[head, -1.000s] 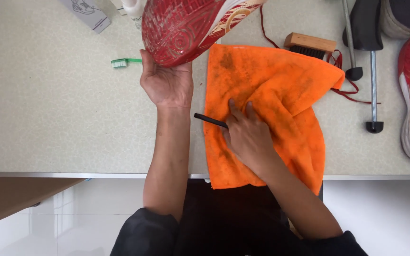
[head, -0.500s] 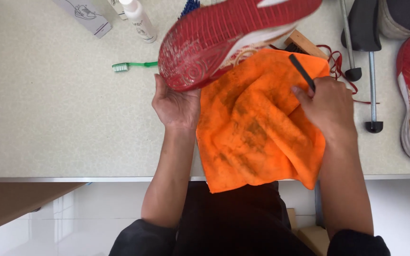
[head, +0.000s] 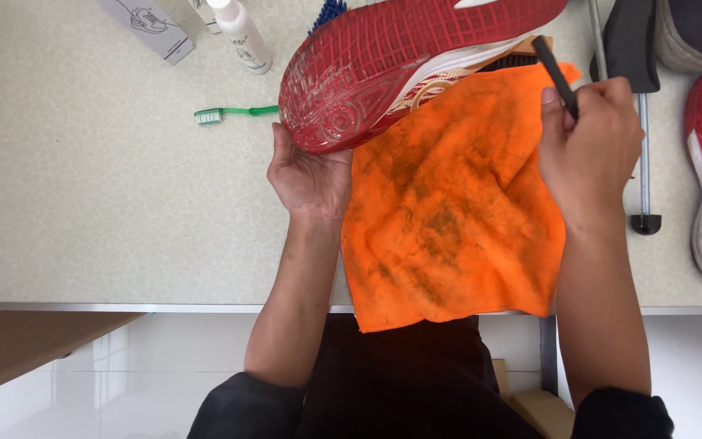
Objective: The person scrubs the red sole of a sneaker using a black brush to remove dirt. They wipe the brush on an orange cloth and continue scrubbing different sections of the sole.
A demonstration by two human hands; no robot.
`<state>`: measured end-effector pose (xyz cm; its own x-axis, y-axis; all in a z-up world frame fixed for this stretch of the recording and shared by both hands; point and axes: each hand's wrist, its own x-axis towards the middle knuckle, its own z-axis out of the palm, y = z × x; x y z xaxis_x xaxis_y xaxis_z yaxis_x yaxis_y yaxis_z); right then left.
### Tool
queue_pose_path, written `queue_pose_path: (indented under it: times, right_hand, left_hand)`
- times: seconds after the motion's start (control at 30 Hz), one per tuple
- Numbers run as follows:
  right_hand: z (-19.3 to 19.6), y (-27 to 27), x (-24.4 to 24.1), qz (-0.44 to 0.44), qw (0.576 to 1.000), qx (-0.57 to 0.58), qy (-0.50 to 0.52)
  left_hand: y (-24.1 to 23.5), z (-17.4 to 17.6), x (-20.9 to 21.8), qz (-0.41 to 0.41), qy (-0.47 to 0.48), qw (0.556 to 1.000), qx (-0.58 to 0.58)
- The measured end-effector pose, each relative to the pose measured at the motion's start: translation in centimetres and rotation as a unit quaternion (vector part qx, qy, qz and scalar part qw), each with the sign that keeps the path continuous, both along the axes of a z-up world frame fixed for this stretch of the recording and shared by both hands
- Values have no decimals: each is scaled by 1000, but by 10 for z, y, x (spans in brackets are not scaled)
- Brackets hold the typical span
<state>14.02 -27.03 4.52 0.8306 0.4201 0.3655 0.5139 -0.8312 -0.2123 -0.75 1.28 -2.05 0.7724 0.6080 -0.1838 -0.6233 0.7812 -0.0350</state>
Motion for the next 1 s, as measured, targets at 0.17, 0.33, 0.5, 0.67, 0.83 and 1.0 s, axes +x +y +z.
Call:
queue_pose_path:
  times: [0.17, 0.33, 0.5, 0.67, 0.83, 1.0]
  right_hand:
    - [48, 47, -32, 98, 843, 425, 315]
    - [46, 62, -15, 60, 672, 608, 419]
    - [64, 74, -1, 151, 629, 586, 488]
    - [39, 86, 13, 70, 625, 601, 493]
    - [44, 93, 12, 100, 660, 540, 513]
    - [38, 84, 28, 94, 770, 473, 418]
  left_hand:
    - [-19, 13, 6, -25, -54, 998, 12]
    - [-33, 25, -6, -64, -123, 985, 99]
    - [-24, 63, -12, -218, -169, 941, 197]
    - [-29, 39, 4, -326, -98, 908, 247]
    - [-22, -2, 24, -427, -134, 874, 188]
    - [-28, 14, 29, -388, -209, 879, 183]
